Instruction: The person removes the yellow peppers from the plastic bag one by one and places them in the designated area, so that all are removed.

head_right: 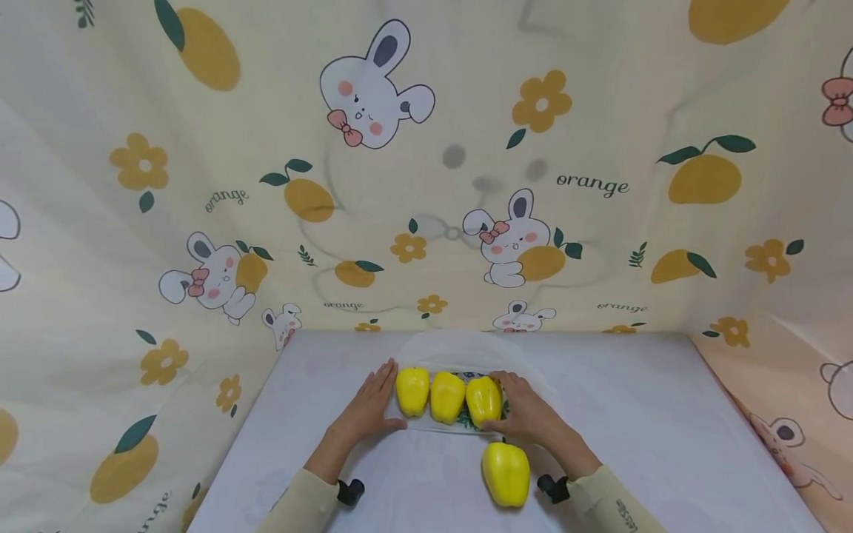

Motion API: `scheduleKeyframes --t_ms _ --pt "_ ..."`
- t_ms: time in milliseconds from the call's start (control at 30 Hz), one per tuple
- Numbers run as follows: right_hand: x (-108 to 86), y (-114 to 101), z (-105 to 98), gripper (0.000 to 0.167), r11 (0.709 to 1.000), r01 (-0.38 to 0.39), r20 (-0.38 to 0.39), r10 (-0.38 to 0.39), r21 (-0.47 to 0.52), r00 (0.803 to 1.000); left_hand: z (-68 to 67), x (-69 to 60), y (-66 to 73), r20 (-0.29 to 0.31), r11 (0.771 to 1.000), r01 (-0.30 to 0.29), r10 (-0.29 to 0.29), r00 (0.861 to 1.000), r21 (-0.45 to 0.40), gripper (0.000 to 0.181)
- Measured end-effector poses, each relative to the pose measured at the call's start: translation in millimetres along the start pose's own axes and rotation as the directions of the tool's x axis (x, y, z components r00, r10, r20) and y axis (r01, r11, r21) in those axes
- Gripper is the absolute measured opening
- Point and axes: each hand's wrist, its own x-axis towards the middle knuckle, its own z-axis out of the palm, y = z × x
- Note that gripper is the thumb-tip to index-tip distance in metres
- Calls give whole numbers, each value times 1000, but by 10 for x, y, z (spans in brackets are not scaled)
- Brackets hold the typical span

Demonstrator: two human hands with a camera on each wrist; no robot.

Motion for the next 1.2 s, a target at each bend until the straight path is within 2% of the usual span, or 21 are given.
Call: scheduleKeyframes --t_ms 333,933,1200 --pt "-28 -1 -19 102 998 -7 -9 8 67 1000 -22 -21 6 -3 1000 -15 14 1000 -22 119" --pt "-199 -11 -181 99 986 111 -89 -101 124 991 -33 3 7 -1 999 -20 20 1000 -41 119" --pt "-340 -43 -280 99 985 121 -105 -109 121 989 -38 -1 1 1 998 -14 14 1000 -56 119"
